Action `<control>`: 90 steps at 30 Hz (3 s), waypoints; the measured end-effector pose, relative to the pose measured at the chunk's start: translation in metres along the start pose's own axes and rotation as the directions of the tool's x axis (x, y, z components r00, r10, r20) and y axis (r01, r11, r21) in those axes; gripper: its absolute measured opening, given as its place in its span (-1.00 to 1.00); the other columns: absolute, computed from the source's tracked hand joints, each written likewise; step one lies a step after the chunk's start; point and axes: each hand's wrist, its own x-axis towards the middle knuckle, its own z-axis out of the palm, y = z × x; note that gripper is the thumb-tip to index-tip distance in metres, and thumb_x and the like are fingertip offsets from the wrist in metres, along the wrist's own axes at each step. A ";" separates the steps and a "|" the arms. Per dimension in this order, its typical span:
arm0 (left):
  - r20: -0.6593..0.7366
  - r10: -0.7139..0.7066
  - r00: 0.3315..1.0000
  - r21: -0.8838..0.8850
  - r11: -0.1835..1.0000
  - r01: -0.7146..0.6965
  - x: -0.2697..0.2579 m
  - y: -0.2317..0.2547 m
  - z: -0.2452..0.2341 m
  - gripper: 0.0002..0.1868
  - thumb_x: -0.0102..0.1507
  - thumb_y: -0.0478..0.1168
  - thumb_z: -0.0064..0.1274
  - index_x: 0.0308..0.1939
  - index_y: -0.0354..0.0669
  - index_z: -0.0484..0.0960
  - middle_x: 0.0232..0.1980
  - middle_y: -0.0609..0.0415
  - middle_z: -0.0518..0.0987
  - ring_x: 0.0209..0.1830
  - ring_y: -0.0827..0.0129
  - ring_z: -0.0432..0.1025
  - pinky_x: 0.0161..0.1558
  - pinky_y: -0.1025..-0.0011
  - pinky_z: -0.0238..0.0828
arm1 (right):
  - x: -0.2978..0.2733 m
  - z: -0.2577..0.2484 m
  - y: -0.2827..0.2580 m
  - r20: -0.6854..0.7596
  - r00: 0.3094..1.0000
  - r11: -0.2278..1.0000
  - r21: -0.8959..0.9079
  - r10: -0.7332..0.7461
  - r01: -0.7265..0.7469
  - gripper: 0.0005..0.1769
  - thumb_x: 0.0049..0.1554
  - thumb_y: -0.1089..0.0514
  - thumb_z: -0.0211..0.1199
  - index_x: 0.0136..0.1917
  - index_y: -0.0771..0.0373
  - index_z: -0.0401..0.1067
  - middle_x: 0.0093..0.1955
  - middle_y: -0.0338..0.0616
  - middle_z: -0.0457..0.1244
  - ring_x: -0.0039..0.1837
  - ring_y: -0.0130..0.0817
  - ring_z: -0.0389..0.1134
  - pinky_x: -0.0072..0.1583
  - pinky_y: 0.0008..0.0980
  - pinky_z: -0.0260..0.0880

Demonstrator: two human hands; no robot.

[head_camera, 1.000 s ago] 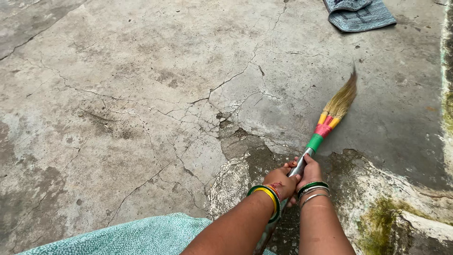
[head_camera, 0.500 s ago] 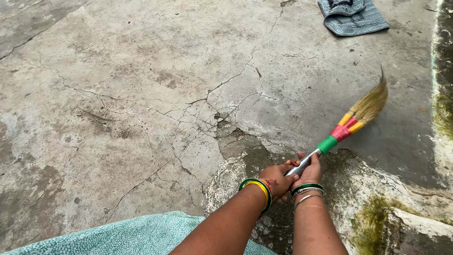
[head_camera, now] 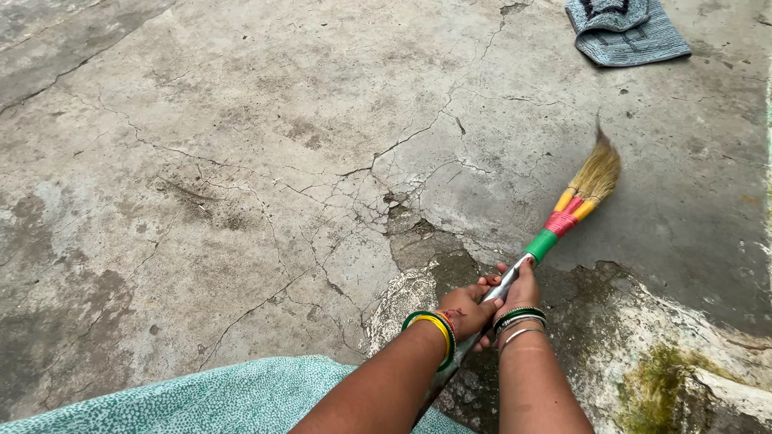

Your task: The person sweeps a concrete outdoor floor using a small broom, moving debris towards the edge of the area.

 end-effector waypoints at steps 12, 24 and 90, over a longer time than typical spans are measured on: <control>0.215 -0.155 0.964 -0.202 0.959 0.199 0.016 -0.055 -0.071 -0.65 0.43 0.06 -0.05 0.11 -0.06 0.57 -0.42 0.07 0.59 -0.60 0.42 0.48 -0.56 0.41 0.51 | 0.027 0.026 0.069 -0.148 0.987 0.995 -0.062 0.069 -0.079 -0.39 0.32 -0.42 -0.15 0.07 0.20 0.17 -0.36 -0.14 0.10 -0.28 -0.13 0.26 -0.20 -0.10 0.41; 0.111 -0.131 0.985 0.111 0.987 0.119 0.002 0.003 -0.043 -0.54 0.42 0.00 -0.01 0.29 -0.21 0.50 -0.39 0.02 0.63 -0.61 0.42 0.47 -0.58 0.38 0.46 | 0.019 0.009 0.034 -0.057 0.998 0.994 0.112 0.004 0.002 -0.36 0.30 -0.47 -0.13 -0.02 0.17 0.23 -0.39 -0.14 0.10 -0.29 -0.16 0.25 -0.19 -0.09 0.38; -0.113 -0.147 0.983 -0.119 0.984 0.134 -0.013 0.006 -0.010 -0.53 0.38 -0.01 -0.01 0.32 -0.08 0.51 -0.32 -0.03 0.67 -0.61 0.40 0.49 -0.53 0.35 0.52 | 0.020 0.009 0.010 0.048 0.990 0.977 -0.176 0.133 -0.123 -0.58 0.38 -0.20 -0.16 0.01 0.17 0.25 -0.31 -0.16 0.17 -0.19 -0.16 0.28 -0.07 -0.01 0.38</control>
